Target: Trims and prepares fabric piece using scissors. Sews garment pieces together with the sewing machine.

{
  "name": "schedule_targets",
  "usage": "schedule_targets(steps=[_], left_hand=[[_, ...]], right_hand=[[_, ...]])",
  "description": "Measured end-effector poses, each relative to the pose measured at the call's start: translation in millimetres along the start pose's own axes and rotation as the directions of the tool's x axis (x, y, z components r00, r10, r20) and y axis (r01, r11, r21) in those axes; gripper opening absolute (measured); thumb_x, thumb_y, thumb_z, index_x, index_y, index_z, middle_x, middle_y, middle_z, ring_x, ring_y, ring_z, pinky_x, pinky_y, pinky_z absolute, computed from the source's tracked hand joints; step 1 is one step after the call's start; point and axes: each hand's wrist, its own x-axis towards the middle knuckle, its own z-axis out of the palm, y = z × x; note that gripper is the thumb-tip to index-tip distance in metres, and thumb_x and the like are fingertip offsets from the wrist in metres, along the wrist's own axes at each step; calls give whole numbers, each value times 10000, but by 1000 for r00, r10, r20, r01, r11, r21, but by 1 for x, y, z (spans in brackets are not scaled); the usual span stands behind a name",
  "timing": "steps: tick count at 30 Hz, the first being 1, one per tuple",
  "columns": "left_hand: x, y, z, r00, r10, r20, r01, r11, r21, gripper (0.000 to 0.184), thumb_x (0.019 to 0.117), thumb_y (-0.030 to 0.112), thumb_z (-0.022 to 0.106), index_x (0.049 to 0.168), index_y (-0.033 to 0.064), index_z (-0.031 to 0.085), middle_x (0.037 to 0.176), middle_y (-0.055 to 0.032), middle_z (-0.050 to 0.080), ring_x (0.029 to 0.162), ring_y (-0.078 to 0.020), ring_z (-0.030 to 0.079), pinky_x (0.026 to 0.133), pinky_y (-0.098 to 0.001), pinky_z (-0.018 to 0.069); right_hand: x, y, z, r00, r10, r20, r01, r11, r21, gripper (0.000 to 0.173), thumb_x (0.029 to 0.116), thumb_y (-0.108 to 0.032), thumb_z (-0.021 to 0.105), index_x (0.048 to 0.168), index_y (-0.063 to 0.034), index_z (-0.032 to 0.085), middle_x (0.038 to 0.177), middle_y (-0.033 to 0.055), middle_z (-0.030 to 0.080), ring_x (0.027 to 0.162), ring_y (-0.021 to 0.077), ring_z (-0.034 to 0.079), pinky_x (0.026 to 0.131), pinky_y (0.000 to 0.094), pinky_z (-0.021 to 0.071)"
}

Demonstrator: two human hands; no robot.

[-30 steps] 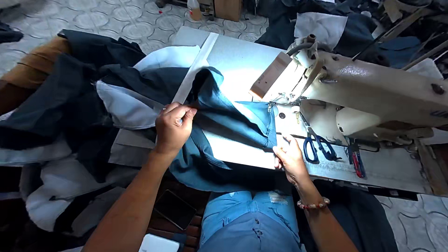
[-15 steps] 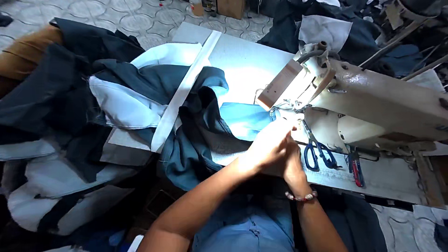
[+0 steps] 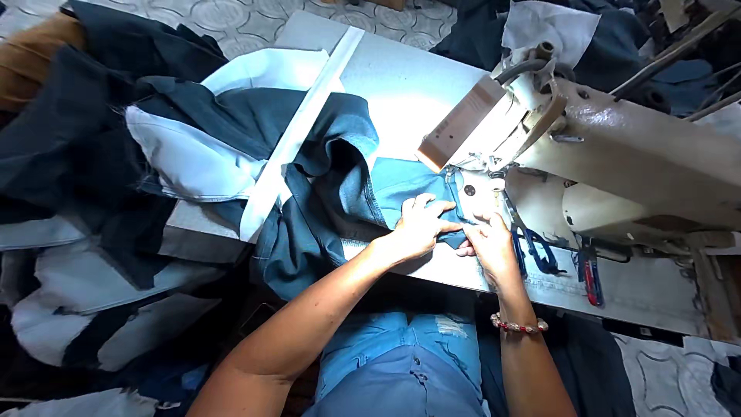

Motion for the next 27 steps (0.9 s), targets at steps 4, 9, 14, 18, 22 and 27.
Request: schedule_targets(steps=[4,9,14,18,22,27], left_hand=[[-11,14,-19,949,-59,309,49,998,42,399,1015,139,467,1309,233,719,1601,-126,433,1546,-477,125,1138,-714,101],[-10,19,-27,944,-67,322,56,998,43,391,963,255,577,1328,198,706,1573,-192,448,1523,-521,144,1124,-745,85],[-12,9,-24,979,4,206,-8,1000,21,400,843,240,668,1198,61,705,1371,-141,638,1502,-443,288,1148,-728,89],[-15,-2,-18,996,53,69,-54,998,11,387,804,278,655,1107,38,689,1201,-124,701,1444,-401,404,1169,-704,99],[-16,-15,-6,977,193,-90,-183,977,108,374,815,338,613,1062,79,721,1119,-91,733,1315,-393,550,1145,-717,186],[-23,-23,-7,975,211,-64,-201,970,140,452,879,343,556,1212,93,734,1267,-98,700,1253,-393,580,1122,-703,236]], right_hand=[[3,0,0,996,-83,-17,80,988,-130,210,1060,-67,522,1159,99,603,772,98,646,551,65,619,560,222,560],[7,-9,10,996,-87,24,90,910,-405,379,953,-171,727,1257,37,640,835,127,683,686,187,614,688,378,525],[3,-21,15,999,-38,36,50,903,-426,434,975,-185,695,1319,61,598,939,201,686,770,266,637,761,441,532],[0,-21,21,997,-72,31,78,867,-492,463,930,-117,707,1341,63,593,1019,240,698,879,352,664,833,527,521],[-3,-15,28,989,-150,-17,121,858,-500,405,916,-38,653,1311,44,626,1043,252,719,952,398,702,850,564,539],[-6,-12,29,987,-163,-8,141,875,-463,364,930,-3,615,1287,66,638,945,229,718,813,332,683,791,495,538]])
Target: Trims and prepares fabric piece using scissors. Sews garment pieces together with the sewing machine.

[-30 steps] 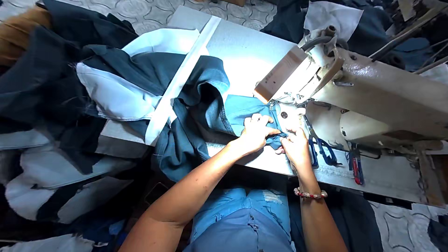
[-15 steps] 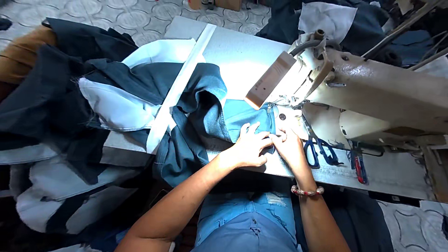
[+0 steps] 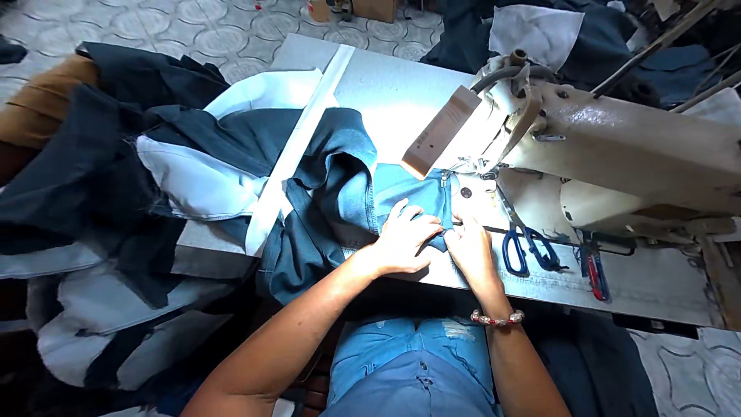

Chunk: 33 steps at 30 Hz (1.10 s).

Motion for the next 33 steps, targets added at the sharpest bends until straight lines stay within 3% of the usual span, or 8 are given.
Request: schedule_targets(steps=[4,6,11,17,19,23,27,33], left_hand=[[-5,0,-1,999,-29,19,30,997,-70,451,896,337,544,1231,114,748,1425,-139,619,1427,-498,402,1144,-688,229],[-7,2,-3,998,-40,49,44,996,-83,447,898,319,550,1242,111,744,1470,-164,577,1462,-517,340,1162,-688,193],[1,1,-6,999,-53,-6,53,997,-49,453,898,250,521,1264,69,718,1333,-155,674,1329,-456,524,1062,-693,309],[28,25,-13,948,-277,160,258,957,131,481,994,253,430,1400,83,625,1292,-155,635,1224,-391,534,929,-609,369],[34,29,-13,924,-320,208,291,944,158,490,1002,288,422,1415,109,617,1305,-156,619,1221,-394,524,909,-601,377],[24,19,-9,971,-194,141,183,980,82,447,974,217,445,1336,121,689,1424,-164,595,1283,-440,499,911,-630,354],[4,0,-9,996,-64,57,62,997,40,432,948,196,458,1273,179,742,1477,-132,582,1339,-466,497,963,-644,352],[-2,5,-5,995,-72,72,70,997,21,456,940,223,463,1322,198,712,1484,-132,575,1385,-485,458,1007,-666,340]], right_hand=[[-4,-4,4,998,11,-56,-12,1000,-7,353,970,-78,628,1278,92,630,852,219,701,745,318,669,761,484,536],[-5,-9,6,998,30,-54,-31,999,-17,377,989,-98,628,1318,84,606,949,239,715,832,345,694,818,503,542],[-4,-11,5,998,37,-43,-37,999,-7,369,949,-8,610,1309,73,628,1021,253,724,919,379,707,855,526,539],[-7,-3,5,997,6,-73,-5,1000,18,327,931,-11,644,1244,84,668,941,240,727,838,343,704,814,491,549],[-13,-4,7,996,-22,-81,22,1000,-4,317,946,-13,623,1239,103,665,1013,257,727,932,373,711,890,505,542],[-26,-7,15,990,-101,-102,89,990,-112,368,961,-14,577,1302,114,629,1133,292,702,1029,434,703,919,535,547],[-33,-21,21,999,-38,36,45,975,-220,443,1005,-58,545,1429,68,545,1318,283,638,1141,444,669,967,552,524],[-26,-18,7,995,-72,66,79,989,-121,404,965,-27,577,1347,103,604,1223,301,671,1108,444,675,967,546,519]])
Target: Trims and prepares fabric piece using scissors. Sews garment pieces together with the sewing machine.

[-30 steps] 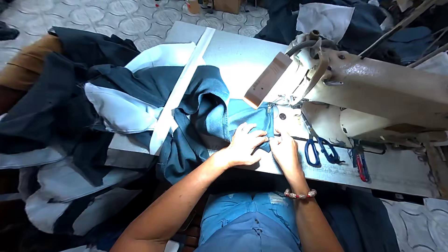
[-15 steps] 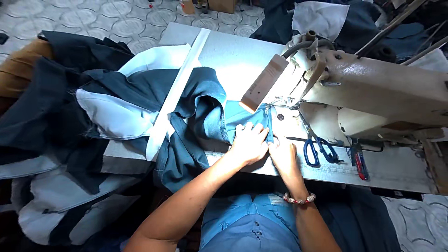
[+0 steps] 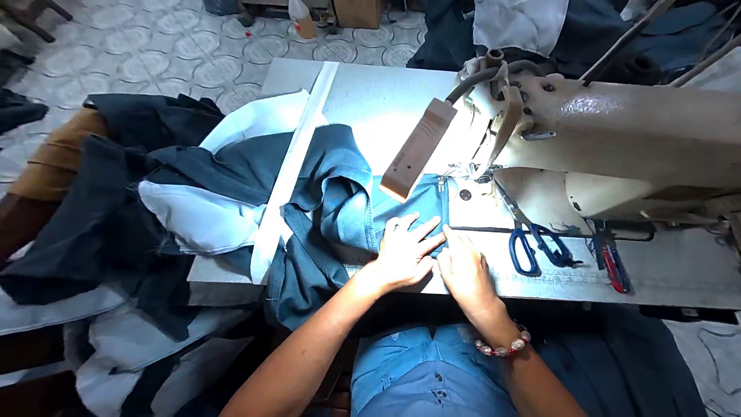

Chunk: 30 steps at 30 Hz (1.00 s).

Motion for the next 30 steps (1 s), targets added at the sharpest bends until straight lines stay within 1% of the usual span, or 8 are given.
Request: schedule_targets(steps=[5,10,15,18,21,26,28,30], left_hand=[[-2,-4,-1,1000,-1,9,1,1000,-15,478,919,200,455,1324,179,707,1491,-125,570,1394,-463,460,995,-643,347],[1,-8,-3,1000,-10,26,12,997,-79,448,925,169,476,1298,167,724,1494,-131,565,1420,-467,422,1028,-651,311],[9,-18,5,999,3,-38,-5,998,-58,445,920,198,481,1285,183,734,1492,-124,568,1416,-456,429,1040,-642,307],[20,-25,10,991,17,-136,-23,999,-44,425,892,195,521,1247,171,754,1445,-136,607,1373,-461,467,1018,-638,313],[33,-33,10,988,28,-154,-29,1000,-6,428,879,220,525,1236,183,758,1431,-129,620,1351,-454,487,982,-635,328],[47,-44,10,977,28,-212,-39,998,-45,407,852,209,562,1194,160,776,1393,-145,645,1311,-469,521,984,-665,315],[49,-45,10,979,2,-201,-32,989,-146,364,908,152,541,1184,109,774,1383,-160,647,1341,-468,489,1057,-663,242],[52,-44,5,989,-38,-145,0,967,-253,336,993,136,500,1188,49,760,1348,-168,665,1377,-425,476,1160,-619,178]], right_hand=[[3,-4,-10,996,25,86,-30,998,54,404,983,-59,573,1354,99,599,1262,308,649,1175,466,631,1018,582,465],[8,2,-4,999,-47,9,47,998,30,356,938,-36,616,1259,112,661,1131,303,696,1052,462,677,938,577,508],[20,0,-5,999,-2,52,1,1000,4,391,978,-57,575,1339,88,616,1301,298,640,1190,472,622,1028,589,456],[34,2,-6,997,27,79,-25,999,-21,412,990,-61,551,1381,63,591,1344,279,619,1234,454,598,1016,604,453],[48,8,-3,1000,-18,20,18,999,-30,387,973,-38,558,1342,65,616,1274,281,646,1164,446,635,964,600,494],[56,5,-9,997,-77,20,78,997,-25,390,977,-10,556,1355,73,598,1272,292,634,1135,445,638,942,600,494],[64,20,-5,992,-121,-26,121,993,-3,352,988,-35,568,1318,66,635,1152,273,676,1008,408,671,878,554,527],[64,35,-6,990,-115,-86,121,991,59,316,1048,-122,542,1283,46,670,1166,247,696,1065,383,673,950,529,515]])
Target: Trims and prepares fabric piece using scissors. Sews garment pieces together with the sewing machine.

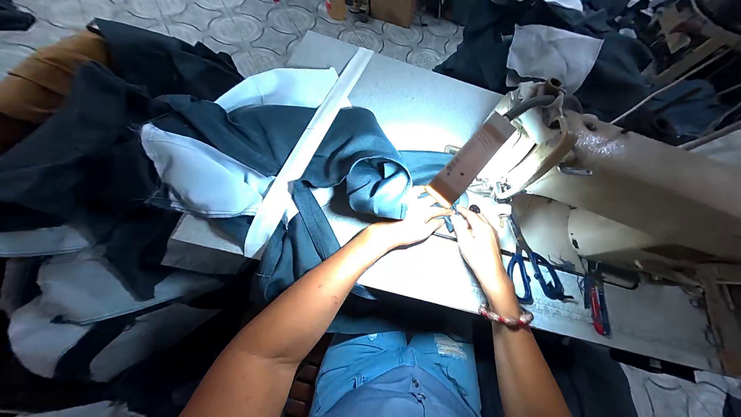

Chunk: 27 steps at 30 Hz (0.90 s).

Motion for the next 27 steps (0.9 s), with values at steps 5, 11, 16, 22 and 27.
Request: schedule_targets(steps=[5,11,16,22,27], left_hand=[[7,18,-18,991,-92,101,99,993,-65,388,1052,202,469,1230,-58,695,1374,-236,629,1383,-384,508,1204,-571,214],[-38,73,-104,986,-164,-13,120,662,740,558,891,-49,656,1433,54,571,1547,-180,488,1479,-405,385,1165,-556,351],[-71,10,-163,960,-223,-171,281,760,586,312,858,61,788,1162,16,734,1145,-242,698,1284,-557,500,1099,-836,96],[-56,2,-179,918,-192,-347,346,816,463,246,998,183,624,1054,-19,753,1030,-270,726,1016,-509,654,1009,-724,327],[-33,12,-155,917,-229,-327,396,615,682,182,1012,25,546,1049,-60,703,1030,-303,673,1130,-551,576,1090,-743,233]], right_hand=[[-7,3,13,988,44,-151,-51,998,-46,295,920,-97,642,1161,51,725,1158,268,667,1132,456,596,959,627,423],[6,-5,25,958,158,-238,-150,987,53,236,915,-214,736,1026,-7,753,1086,164,709,1090,404,593,903,634,386],[3,-1,31,962,82,-260,8,944,329,219,980,-106,649,1121,61,666,1011,179,684,990,255,635,916,453,492],[-48,-20,21,940,305,-156,-89,656,749,181,956,31,594,1117,59,517,716,-23,566,560,-12,525,544,156,469],[-82,-25,-10,901,369,229,-380,414,827,349,988,83,500,1304,7,371,669,17,586,477,62,590,460,202,530]])
